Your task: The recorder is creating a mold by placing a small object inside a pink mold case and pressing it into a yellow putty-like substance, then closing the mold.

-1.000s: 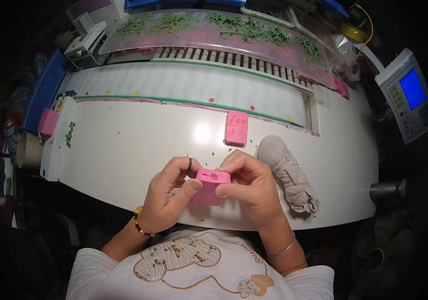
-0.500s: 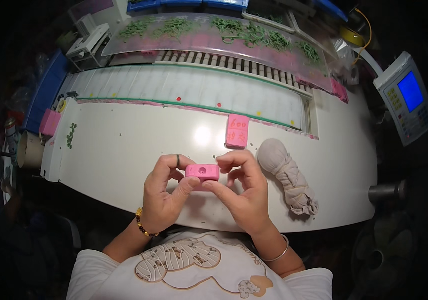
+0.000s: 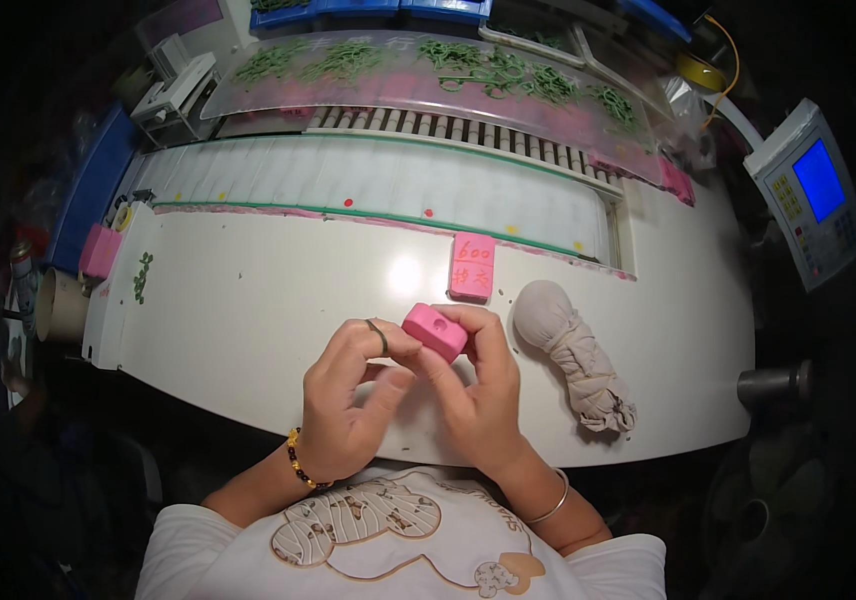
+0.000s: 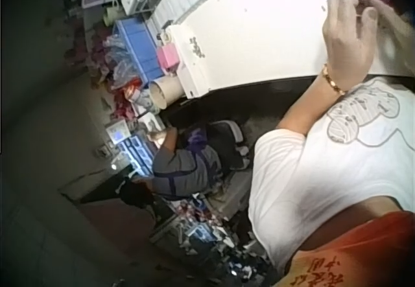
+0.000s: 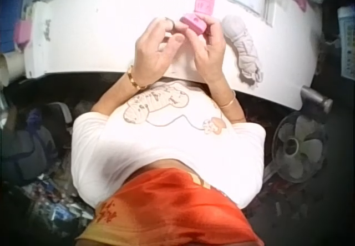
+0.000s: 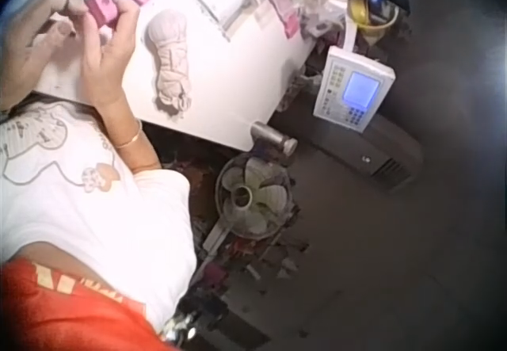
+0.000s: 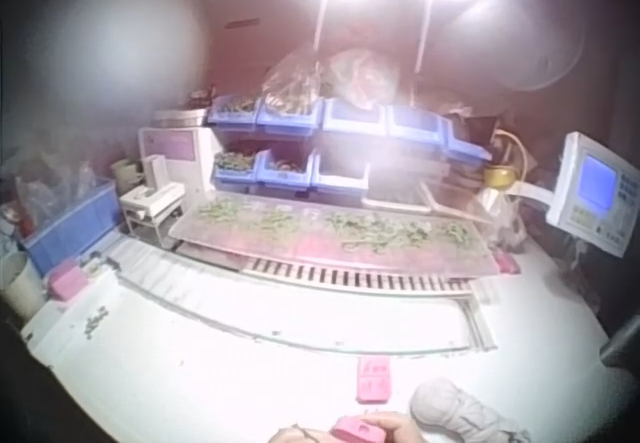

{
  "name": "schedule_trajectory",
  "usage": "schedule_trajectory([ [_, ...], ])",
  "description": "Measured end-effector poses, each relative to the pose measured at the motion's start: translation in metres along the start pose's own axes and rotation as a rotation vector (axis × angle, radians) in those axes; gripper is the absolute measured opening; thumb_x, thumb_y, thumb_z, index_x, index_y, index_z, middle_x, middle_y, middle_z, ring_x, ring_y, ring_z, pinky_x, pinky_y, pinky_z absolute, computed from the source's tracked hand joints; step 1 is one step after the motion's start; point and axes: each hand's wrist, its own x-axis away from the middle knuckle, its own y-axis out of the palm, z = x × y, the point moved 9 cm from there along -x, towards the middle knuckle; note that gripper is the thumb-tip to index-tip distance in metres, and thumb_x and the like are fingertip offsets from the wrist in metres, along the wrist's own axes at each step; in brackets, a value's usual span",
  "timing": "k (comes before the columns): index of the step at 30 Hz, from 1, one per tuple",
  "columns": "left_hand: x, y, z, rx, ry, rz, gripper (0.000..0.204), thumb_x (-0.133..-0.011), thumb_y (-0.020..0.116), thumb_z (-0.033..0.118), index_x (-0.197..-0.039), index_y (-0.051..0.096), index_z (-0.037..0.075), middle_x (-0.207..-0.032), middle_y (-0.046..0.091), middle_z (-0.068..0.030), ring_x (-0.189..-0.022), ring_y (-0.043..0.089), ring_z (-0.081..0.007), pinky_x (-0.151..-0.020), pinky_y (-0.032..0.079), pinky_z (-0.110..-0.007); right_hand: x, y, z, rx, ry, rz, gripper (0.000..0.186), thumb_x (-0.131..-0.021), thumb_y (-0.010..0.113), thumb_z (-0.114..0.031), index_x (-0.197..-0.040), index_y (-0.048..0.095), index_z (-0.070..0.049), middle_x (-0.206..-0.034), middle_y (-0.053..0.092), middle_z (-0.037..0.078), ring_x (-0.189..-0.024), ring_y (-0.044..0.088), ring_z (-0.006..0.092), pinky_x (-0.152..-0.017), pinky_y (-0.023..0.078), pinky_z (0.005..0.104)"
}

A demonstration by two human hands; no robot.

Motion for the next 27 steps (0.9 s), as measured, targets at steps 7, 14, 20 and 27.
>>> schedule_trajectory([
  [7, -0.003, -0.015, -0.031, 0.348, -0.297, -0.044, 0.03, -0.093, 0.042, -0.008, -0.12, 0.052, -0.003, -0.133, 0.052, -0.0203, -0.103, 0.065, -0.0226, -0.074, 0.059, -0.027, -0.01, -0.018, 0.016, -0.271, 0.244, 0.034, 0.032, -0.084, 0.068, 0.001, -0.113, 0.055, 0.001, -0.105, 0.061, 0.006, -0.098, 0.061, 0.0129, -0.088, 0.049, 0.0282],
  [14, -0.016, 0.0, -0.007, -0.091, -0.099, -0.31, 0.045, -0.079, 0.069, 0.001, -0.123, 0.057, 0.004, -0.123, 0.062, -0.0123, -0.099, 0.066, -0.0202, -0.079, 0.056, -0.028, -0.011, -0.014, 0.001, -0.102, 0.027, -0.182, 0.027, -0.076, 0.071, 0.005, -0.101, 0.062, 0.0, -0.102, 0.064, 0.007, -0.094, 0.063, 0.0136, -0.088, 0.05, 0.0278],
  [20, -0.007, 0.011, -0.035, 0.124, -0.341, -0.462, 0.041, -0.079, 0.07, 0.002, -0.118, 0.056, 0.002, -0.108, 0.066, -0.0123, -0.095, 0.068, -0.0206, -0.08, 0.055, -0.029, -0.008, -0.006, 0.004, -0.396, 0.134, -0.211, 0.029, -0.076, 0.07, 0.009, -0.102, 0.062, -0.001, -0.103, 0.064, 0.008, -0.096, 0.063, 0.0161, -0.09, 0.051, 0.0314],
  [27, 0.013, 0.006, -0.063, 0.592, -0.413, -0.15, 0.03, -0.081, 0.07, -0.004, -0.109, 0.058, -0.003, -0.099, 0.066, -0.008, -0.089, 0.067, -0.0144, -0.076, 0.056, -0.026, -0.004, 0.003, 0.027, -0.836, 0.428, -0.1, 0.033, -0.079, 0.069, 0.009, -0.107, 0.056, -0.003, -0.104, 0.064, 0.008, -0.096, 0.063, 0.0138, -0.084, 0.053, 0.0285],
])
